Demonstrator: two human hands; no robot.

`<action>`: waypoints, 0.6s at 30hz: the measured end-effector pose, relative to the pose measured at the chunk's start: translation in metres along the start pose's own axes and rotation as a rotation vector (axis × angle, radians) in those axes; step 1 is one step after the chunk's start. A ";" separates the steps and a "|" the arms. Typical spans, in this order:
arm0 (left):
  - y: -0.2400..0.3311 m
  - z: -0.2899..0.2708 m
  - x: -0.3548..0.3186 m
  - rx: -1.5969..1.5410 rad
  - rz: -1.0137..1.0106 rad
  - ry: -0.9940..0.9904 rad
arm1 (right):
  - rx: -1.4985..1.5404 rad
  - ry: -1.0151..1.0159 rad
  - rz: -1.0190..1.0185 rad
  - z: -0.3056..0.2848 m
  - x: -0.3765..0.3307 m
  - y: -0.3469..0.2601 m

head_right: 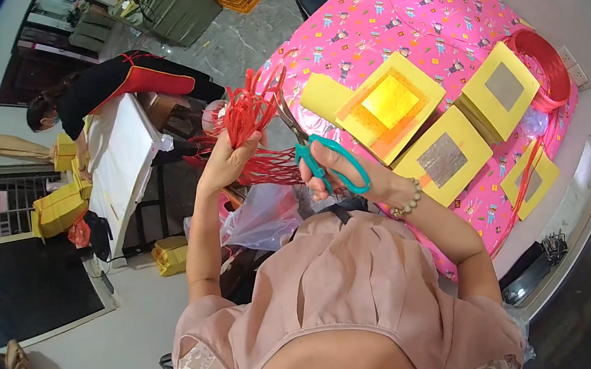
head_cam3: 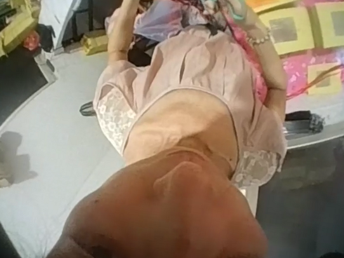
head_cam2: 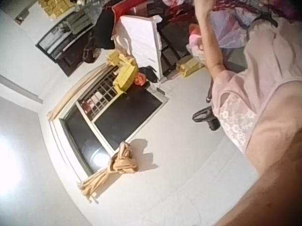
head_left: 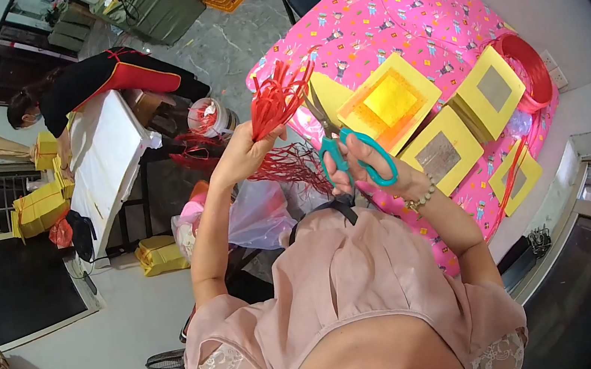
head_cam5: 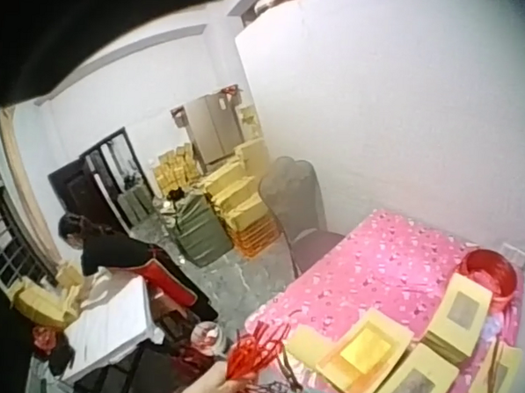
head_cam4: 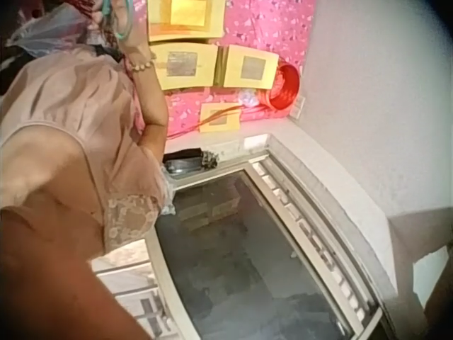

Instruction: Bundling red plastic/paper strips and preparing yellow joss paper boxes.

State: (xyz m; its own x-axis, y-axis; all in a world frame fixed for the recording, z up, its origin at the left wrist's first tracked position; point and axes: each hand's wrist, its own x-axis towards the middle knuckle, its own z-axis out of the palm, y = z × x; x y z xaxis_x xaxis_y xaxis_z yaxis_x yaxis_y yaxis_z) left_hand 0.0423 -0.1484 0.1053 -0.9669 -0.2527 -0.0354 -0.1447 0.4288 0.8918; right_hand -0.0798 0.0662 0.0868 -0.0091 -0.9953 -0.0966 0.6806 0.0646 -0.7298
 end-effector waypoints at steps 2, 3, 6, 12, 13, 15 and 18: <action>-0.001 0.001 0.001 0.042 0.052 0.013 | 0.018 0.014 0.014 0.001 0.002 -0.001; 0.001 0.002 0.001 0.009 0.017 0.013 | 0.035 0.028 0.028 0.001 0.002 -0.001; 0.000 0.004 0.003 -0.011 -0.028 0.037 | 0.001 0.018 0.003 0.004 -0.002 0.002; -0.005 0.006 0.006 0.001 -0.037 0.075 | -0.045 0.013 0.046 0.009 0.001 0.000; -0.005 0.007 0.007 0.032 -0.026 0.077 | -0.044 0.013 0.045 0.008 0.003 0.001; -0.008 0.012 0.009 0.045 0.047 0.096 | -0.034 0.027 0.015 0.006 0.006 0.001; -0.013 0.018 0.008 0.096 0.165 0.140 | 0.016 0.112 -0.020 0.008 0.012 0.000</action>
State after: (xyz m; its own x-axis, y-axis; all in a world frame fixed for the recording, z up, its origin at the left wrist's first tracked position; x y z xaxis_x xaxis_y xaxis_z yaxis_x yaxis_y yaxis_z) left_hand 0.0323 -0.1407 0.0855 -0.9416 -0.2869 0.1762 -0.0126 0.5528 0.8332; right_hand -0.0745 0.0538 0.0910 -0.1040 -0.9820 -0.1579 0.6910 0.0428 -0.7216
